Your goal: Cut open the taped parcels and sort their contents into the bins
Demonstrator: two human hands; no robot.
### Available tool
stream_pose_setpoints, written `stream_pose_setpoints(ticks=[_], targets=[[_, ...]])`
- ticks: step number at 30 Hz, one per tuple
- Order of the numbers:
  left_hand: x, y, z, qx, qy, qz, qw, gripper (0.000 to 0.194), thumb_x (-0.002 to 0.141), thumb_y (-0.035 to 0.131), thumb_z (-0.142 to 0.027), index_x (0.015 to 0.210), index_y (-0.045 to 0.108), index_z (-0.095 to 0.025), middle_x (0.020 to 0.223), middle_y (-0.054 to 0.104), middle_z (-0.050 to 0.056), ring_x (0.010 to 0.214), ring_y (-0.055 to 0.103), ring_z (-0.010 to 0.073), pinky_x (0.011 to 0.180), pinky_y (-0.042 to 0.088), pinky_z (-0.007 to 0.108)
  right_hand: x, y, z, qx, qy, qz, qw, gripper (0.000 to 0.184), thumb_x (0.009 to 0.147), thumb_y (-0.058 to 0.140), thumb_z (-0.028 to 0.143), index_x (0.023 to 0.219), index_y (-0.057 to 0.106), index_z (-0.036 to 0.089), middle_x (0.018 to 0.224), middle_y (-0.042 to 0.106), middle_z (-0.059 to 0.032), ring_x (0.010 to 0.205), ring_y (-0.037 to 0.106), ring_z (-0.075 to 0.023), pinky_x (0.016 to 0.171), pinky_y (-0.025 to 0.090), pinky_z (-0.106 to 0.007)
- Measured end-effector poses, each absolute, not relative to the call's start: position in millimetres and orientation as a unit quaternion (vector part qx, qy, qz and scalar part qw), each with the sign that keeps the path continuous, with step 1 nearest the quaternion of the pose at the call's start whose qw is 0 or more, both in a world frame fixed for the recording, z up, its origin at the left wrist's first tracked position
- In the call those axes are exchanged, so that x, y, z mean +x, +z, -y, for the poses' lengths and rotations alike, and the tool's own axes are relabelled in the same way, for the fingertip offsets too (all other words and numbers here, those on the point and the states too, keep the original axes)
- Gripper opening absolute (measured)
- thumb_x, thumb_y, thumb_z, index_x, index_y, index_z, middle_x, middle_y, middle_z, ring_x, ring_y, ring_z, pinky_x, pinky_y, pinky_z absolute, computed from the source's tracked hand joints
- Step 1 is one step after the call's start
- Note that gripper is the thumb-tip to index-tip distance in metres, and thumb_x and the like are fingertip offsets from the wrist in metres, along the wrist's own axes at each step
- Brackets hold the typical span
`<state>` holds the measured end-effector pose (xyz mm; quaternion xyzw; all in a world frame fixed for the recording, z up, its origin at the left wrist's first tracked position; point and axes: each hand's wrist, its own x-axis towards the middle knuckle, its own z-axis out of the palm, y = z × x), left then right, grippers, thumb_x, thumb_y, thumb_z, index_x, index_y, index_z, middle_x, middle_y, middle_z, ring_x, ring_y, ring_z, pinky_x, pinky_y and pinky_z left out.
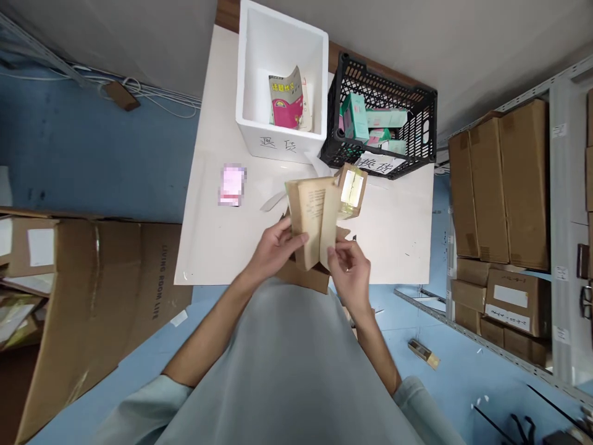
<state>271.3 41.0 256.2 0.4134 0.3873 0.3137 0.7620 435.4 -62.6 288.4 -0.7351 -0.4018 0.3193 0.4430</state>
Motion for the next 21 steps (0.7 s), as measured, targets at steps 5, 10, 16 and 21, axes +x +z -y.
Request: stream_pose_setpoints(ticks=[5,10,16,21], targets=[[291,243,-39,0.429,0.314,-0.367,0.764,0.076,0.105,0.062,-0.080,0.160,0.070,-0.028,0.161,0.071,0.009,0.160,0.056,0.0399,0.135,0.046,0.055,429,260,37,-0.791,0.236,0.480,0.299,0.046,0.103,0.073,0.059,0.133,0.071,0.024,0.128,0.086,-0.0160,0.097,0.087,-0.0323,0.080,0.070,-0.043],[284,227,-62,0.463,0.279,-0.365,0.758,0.068,0.107,0.064,-0.074,0.160,0.068,-0.032,0.182,0.048,0.008,0.170,0.043,0.0378,0.135,0.047,0.054,454,243,2,-0.768,0.310,0.420,0.370,0.038,0.102,0.074,0.056,0.125,0.074,0.026,0.113,0.089,-0.0110,0.088,0.086,-0.0291,0.075,0.068,-0.039],[255,209,-135,0.459,0.302,-0.514,0.659,0.080,0.094,0.086,-0.062,0.161,0.063,-0.025,0.168,0.061,0.019,0.155,0.060,0.0384,0.128,0.053,0.057,475,239,-53,-0.682,0.459,0.221,0.525,0.048,0.087,0.092,0.064,0.107,0.075,0.024,0.071,0.076,0.0035,0.063,0.070,-0.0175,0.064,0.059,-0.029],[247,228,-207,0.446,0.314,-0.470,0.694,0.065,0.090,0.091,-0.059,0.144,0.076,-0.025,0.150,0.076,0.012,0.116,0.078,0.0313,0.100,0.069,0.050,484,237,-132,-0.657,0.482,0.213,0.539,0.054,0.087,0.093,0.063,0.117,0.079,0.021,0.080,0.077,0.0016,0.065,0.065,-0.0154,0.057,0.052,-0.027]])
